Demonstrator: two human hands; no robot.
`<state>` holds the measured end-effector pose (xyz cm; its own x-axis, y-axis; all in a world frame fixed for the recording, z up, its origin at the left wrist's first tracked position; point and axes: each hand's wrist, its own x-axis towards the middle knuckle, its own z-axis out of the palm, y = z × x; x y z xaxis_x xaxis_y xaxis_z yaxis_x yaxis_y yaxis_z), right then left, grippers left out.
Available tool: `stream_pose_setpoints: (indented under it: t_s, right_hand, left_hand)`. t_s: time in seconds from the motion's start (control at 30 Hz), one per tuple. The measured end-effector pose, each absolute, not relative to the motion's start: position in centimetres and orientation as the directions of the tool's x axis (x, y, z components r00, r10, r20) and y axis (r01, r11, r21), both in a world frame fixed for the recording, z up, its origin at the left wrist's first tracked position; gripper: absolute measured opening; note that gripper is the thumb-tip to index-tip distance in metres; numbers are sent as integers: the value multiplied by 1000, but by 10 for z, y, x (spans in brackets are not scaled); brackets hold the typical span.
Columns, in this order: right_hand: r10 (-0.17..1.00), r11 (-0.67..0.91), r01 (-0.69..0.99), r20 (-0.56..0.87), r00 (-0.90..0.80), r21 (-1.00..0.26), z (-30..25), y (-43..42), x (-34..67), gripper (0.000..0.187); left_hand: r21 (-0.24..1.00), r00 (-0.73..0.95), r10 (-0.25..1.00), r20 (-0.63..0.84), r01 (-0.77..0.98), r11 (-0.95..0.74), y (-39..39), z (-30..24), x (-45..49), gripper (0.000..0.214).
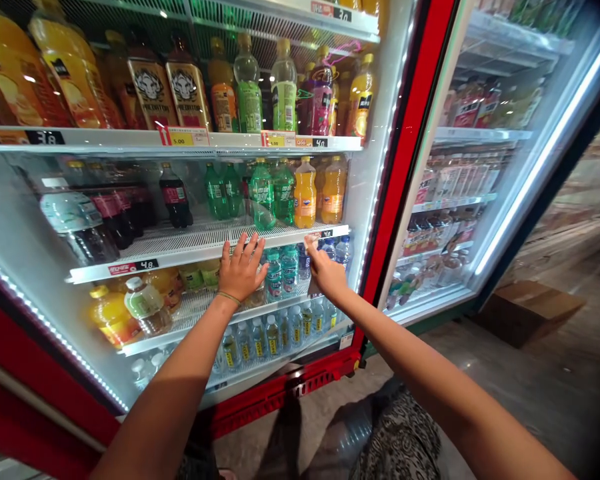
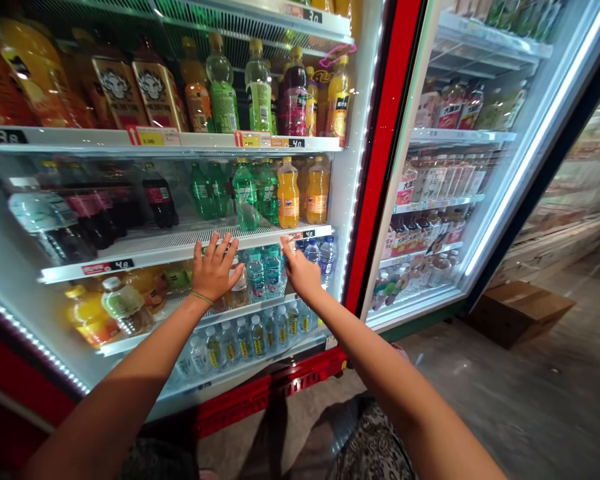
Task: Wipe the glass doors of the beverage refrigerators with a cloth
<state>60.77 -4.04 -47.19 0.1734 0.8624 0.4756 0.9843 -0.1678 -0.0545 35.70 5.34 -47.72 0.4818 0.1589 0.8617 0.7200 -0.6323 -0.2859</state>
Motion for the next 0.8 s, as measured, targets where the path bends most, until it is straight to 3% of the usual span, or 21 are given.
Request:
stream_pose_setpoints:
  t_s: [0.07,0.13,0.17,0.23,0.3,0.37,0.43,0.5,0.57,0.63,0.8]
  right_hand:
    - [912,-48,998,410,23,51,-486,-49,600,66]
    - [925,41,997,375,-65,71,-495,-56,602,65]
    - [917,51,998,395,-56,23,-494,-59,606,64]
    - [859,45,981,508,59,-189,-481,-58,617,58]
    - [718,112,899,660,222,-424,-451,-50,628,52]
    - [522,220,835,785,335,-503,-411,-35,636,52]
    - [355,194,881,868,347,-431,-371,-18,640,59]
    - [310,39,956,913,264,-290,-338,-2,637,69]
    - [373,-77,989,917,145,-125,-319,10,627,76]
    - [438,-86,996,898,52,-16,-317,19,614,75]
    - [509,11,999,860,-34,33,-387,24,597,64]
  left_hand:
    - [-299,482,147,864,726,-619,53,-477,357,80]
    - [-319,480,122,869,730,-604,52,-476,357,80]
    - [-329,479,105,872,731,-598,51,-476,358,79]
    - [-346,475,75,877,730,-589,51,-475,358,79]
    - [-353,471,59,880,731,-584,51,-475,358,79]
    - [-351,468,60,882,736,-580,52,-476,359,80]
    - [-344,468,74,881,739,-579,51,-476,359,80]
    - [-343,474,87,876,740,-578,51,-476,358,79]
    - [-341,480,95,872,736,-585,50,-476,358,79]
    - [-330,477,102,873,732,-596,50,-476,358,79]
    - [-321,477,116,871,733,-600,51,-475,358,76]
